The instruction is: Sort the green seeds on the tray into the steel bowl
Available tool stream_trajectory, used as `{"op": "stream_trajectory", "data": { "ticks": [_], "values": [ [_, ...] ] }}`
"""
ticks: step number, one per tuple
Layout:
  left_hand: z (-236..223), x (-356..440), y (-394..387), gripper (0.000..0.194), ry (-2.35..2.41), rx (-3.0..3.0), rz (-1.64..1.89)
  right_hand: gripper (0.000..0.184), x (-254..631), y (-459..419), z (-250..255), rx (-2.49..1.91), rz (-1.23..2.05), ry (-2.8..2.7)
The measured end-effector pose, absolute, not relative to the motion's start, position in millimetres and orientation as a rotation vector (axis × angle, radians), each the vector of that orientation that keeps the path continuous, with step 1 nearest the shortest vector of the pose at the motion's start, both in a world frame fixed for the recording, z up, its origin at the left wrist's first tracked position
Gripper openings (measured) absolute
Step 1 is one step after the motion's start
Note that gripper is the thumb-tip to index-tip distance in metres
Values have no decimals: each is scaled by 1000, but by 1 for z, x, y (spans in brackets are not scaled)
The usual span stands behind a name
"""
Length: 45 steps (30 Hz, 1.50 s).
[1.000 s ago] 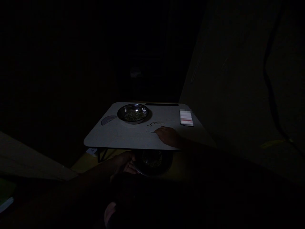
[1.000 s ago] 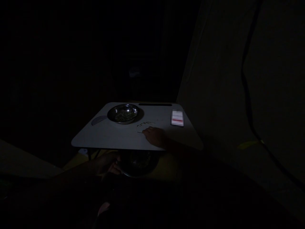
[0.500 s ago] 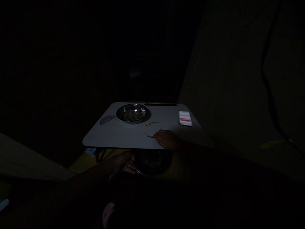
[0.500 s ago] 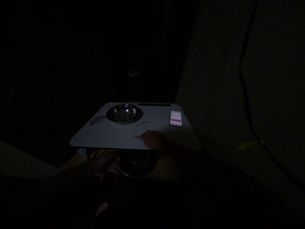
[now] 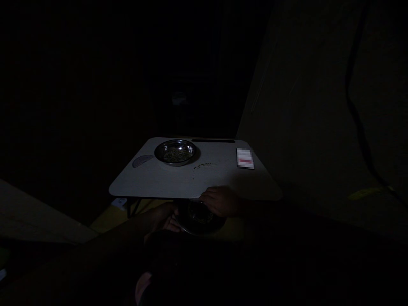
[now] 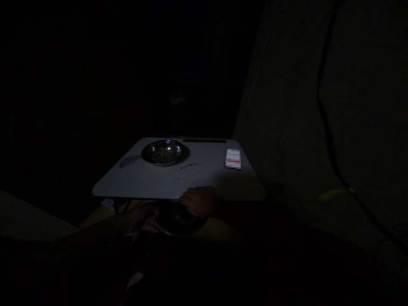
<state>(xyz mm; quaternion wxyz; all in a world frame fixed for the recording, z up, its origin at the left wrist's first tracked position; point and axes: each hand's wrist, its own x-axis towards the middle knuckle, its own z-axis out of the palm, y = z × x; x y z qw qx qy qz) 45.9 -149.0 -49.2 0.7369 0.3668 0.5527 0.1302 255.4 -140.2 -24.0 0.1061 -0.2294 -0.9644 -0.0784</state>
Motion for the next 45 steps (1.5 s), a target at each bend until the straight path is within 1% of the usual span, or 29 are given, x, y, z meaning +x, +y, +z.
{"op": "stream_trajectory", "data": {
  "ticks": [5, 10, 15, 22, 30, 36, 45],
  "values": [
    [-48, 47, -150, 11, 1217, 809, 277, 22, 249, -146, -17, -631, -207, -2846],
    [-45, 47, -151, 9, 1208, 809, 280, 24, 251, -138, -15, -704, -187, -2799],
    [-43, 48, -151, 10, 1227, 797, 273, 25, 266, -117, -20, -929, -210, -2724],
    [-42, 43, -155, 11, 1246, 816, 300, 26, 285, -88, -32, -1217, -382, -2688],
    [-48, 34, -151, 10, 1251, 814, 298, 26, 274, -83, -31, -1178, -423, -2712],
    [-50, 32, -151, 9, 1228, 801, 307, 26, 255, -88, -26, -1119, -349, -2738],
    [-40, 36, -154, 11, 1234, 797, 312, 24, 239, -105, -22, -969, -224, -2794]
  ]
}}
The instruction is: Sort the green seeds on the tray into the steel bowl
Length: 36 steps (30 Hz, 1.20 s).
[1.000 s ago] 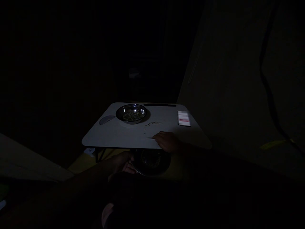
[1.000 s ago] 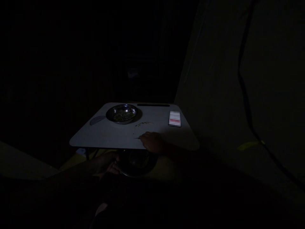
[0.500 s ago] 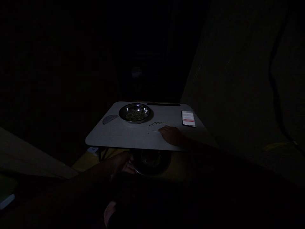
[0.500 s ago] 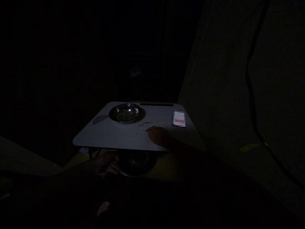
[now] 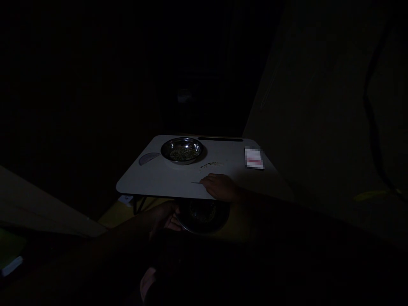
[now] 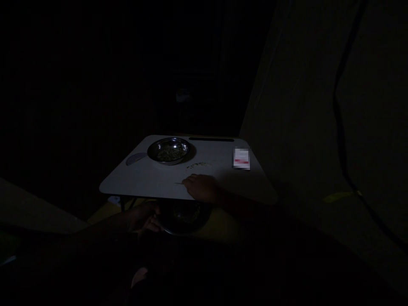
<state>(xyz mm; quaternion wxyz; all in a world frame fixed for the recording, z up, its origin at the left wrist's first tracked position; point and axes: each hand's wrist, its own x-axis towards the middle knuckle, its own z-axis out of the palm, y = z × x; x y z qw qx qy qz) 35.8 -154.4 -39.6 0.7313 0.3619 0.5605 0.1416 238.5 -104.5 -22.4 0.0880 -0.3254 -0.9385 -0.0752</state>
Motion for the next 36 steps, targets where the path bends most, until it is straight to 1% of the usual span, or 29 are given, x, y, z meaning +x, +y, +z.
{"op": "stream_trajectory", "data": {
  "ticks": [11, 21, 30, 36],
  "values": [
    [-41, 40, -156, 11, 1240, 784, 319, 22, 236, -124, -22, -772, -123, -2783],
    [-45, 42, -153, 11, 1239, 792, 307, 22, 236, -138, -18, -725, -145, -2808],
    [-49, 47, -149, 10, 1220, 792, 284, 23, 253, -136, -22, -773, -136, -2792],
    [-45, 47, -150, 10, 1225, 803, 289, 22, 265, -121, -29, -941, -150, -2716]
  ]
}}
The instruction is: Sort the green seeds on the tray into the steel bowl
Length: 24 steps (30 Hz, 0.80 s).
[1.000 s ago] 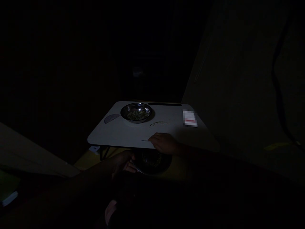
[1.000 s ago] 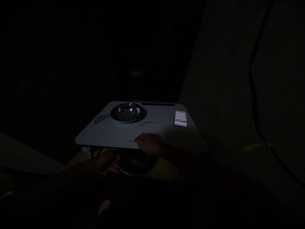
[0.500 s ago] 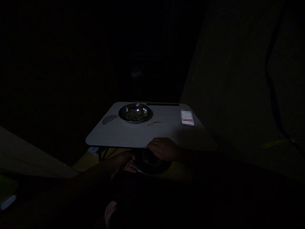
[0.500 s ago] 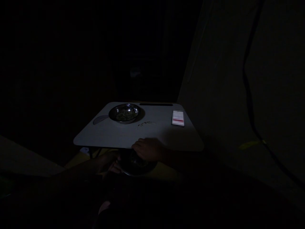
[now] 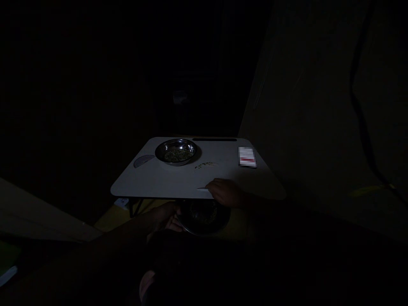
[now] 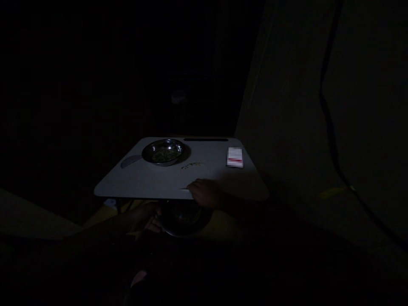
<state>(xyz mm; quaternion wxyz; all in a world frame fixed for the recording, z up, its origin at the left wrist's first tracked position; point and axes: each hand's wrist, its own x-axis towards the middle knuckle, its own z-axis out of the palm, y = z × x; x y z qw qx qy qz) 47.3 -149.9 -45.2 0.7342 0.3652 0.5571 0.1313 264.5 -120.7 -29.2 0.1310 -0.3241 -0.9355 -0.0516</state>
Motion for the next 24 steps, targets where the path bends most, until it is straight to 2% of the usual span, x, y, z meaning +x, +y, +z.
{"op": "stream_trajectory", "data": {
  "ticks": [10, 24],
  "values": [
    [-46, 42, -151, 11, 1252, 793, 303, 25, 281, -85, -30, -1365, -363, -2646],
    [-44, 37, -152, 11, 1236, 783, 302, 29, 277, -58, -42, -1413, -488, -2584]
  ]
}}
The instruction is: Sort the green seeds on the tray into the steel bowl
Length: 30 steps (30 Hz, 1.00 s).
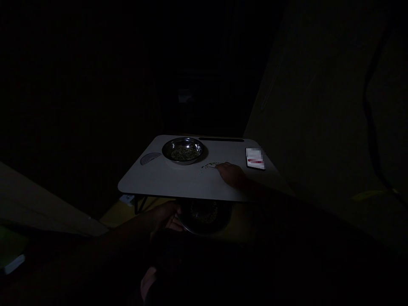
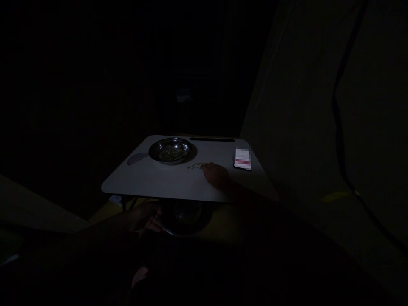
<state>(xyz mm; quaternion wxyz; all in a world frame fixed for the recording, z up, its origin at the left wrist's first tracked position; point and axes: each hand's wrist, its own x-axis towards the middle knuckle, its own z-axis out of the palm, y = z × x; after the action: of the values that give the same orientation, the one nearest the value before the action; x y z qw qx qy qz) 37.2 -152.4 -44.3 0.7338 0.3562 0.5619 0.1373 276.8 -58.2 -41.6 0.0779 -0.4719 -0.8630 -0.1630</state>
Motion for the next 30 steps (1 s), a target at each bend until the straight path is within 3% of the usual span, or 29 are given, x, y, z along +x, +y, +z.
{"op": "stream_trajectory", "data": {
  "ticks": [30],
  "values": [
    [-43, 39, -154, 9, 1278, 779, 297, 31, 275, -60, -40, -1321, -410, -2633]
  ]
}}
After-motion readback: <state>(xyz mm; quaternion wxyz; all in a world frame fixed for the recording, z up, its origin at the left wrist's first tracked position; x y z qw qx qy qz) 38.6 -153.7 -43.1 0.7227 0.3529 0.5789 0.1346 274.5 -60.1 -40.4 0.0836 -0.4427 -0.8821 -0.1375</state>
